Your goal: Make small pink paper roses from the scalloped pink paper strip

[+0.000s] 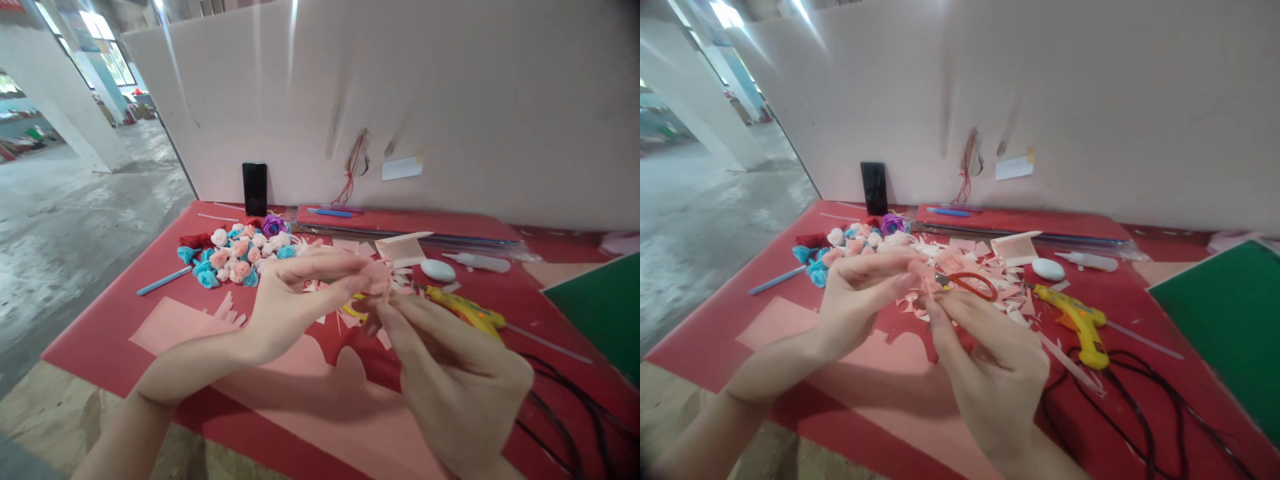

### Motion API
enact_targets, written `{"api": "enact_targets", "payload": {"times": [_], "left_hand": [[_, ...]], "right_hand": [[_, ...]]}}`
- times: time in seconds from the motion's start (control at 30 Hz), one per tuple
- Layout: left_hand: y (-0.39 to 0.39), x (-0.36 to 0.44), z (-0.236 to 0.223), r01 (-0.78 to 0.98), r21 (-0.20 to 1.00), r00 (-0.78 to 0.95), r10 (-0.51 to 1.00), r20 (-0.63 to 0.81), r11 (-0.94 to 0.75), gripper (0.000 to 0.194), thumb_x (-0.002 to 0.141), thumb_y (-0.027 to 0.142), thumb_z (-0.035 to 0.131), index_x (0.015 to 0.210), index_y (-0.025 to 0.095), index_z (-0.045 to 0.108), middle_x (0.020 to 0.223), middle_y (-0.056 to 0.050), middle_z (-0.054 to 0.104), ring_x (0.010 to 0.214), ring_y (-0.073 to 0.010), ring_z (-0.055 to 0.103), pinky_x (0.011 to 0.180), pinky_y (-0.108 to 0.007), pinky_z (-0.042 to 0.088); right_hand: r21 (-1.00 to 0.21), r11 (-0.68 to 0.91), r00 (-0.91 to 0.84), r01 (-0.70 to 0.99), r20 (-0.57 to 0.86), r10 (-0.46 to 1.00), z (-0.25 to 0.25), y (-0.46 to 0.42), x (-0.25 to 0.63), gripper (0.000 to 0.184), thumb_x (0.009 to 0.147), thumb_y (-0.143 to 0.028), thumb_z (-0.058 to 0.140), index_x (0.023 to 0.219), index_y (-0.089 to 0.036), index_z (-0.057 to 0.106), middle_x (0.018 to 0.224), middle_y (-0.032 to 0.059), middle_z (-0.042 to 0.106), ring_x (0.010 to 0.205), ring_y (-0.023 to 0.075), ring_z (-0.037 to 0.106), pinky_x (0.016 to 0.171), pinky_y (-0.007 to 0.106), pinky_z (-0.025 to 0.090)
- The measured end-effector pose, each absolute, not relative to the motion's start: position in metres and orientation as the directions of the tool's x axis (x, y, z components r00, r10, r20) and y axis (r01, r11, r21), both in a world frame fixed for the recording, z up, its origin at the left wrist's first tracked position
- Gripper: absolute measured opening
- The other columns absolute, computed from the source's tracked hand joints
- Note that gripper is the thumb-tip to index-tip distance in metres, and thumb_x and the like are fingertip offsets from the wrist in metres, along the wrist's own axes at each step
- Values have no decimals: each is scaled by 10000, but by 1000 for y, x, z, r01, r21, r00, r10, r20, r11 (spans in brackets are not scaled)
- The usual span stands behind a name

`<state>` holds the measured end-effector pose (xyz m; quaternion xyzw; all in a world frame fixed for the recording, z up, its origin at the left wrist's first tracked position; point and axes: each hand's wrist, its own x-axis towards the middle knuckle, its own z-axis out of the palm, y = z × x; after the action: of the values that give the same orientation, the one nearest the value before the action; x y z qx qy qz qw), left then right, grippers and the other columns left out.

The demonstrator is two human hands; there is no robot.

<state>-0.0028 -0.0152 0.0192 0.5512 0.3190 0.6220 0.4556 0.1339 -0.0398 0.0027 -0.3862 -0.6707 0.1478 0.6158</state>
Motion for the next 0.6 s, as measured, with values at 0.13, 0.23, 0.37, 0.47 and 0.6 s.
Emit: {"api": "enact_targets", "payload": {"times": [0.13,0.23,0.37,0.47,0.6], "left_hand": [[-13,-5,20,-49,844,-49,846,531,-533,120,732,189,718,751,302,751,828,34,747,821,-189,679,1013,-456,440],[-17,-5,19,-154,887,34,895,445,-436,105,735,214,719,794,292,756,819,9,735,817,-192,672,809,-376,565],[-23,-3,20,-307,909,137,932,335,-281,120,746,206,703,819,286,755,750,2,705,570,-137,632,505,-270,571],[-24,-3,22,-319,914,162,936,312,-249,108,763,216,693,832,271,754,686,14,681,525,-120,615,526,-275,578],[-23,-3,23,-323,915,178,934,311,-243,99,742,224,716,823,262,759,729,5,688,533,-124,615,522,-287,568]], "right_hand": [[-715,629,38,303,669,742,3,-41,132,202,785,-94,620,761,-287,676,684,-72,693,554,103,625,584,220,546],[-725,613,31,313,653,757,4,-41,133,199,798,-112,601,718,-275,680,649,-60,696,532,110,628,558,225,546],[-710,614,46,344,666,744,3,-41,134,147,781,-148,629,731,-268,697,717,-49,735,580,122,667,624,229,573],[-722,619,62,308,665,744,3,-40,132,183,772,-120,628,748,-290,690,700,-60,727,591,137,675,607,247,581],[-731,621,50,283,658,751,8,-40,130,211,785,-108,607,721,-300,665,617,-67,676,501,125,621,499,238,544]]}}
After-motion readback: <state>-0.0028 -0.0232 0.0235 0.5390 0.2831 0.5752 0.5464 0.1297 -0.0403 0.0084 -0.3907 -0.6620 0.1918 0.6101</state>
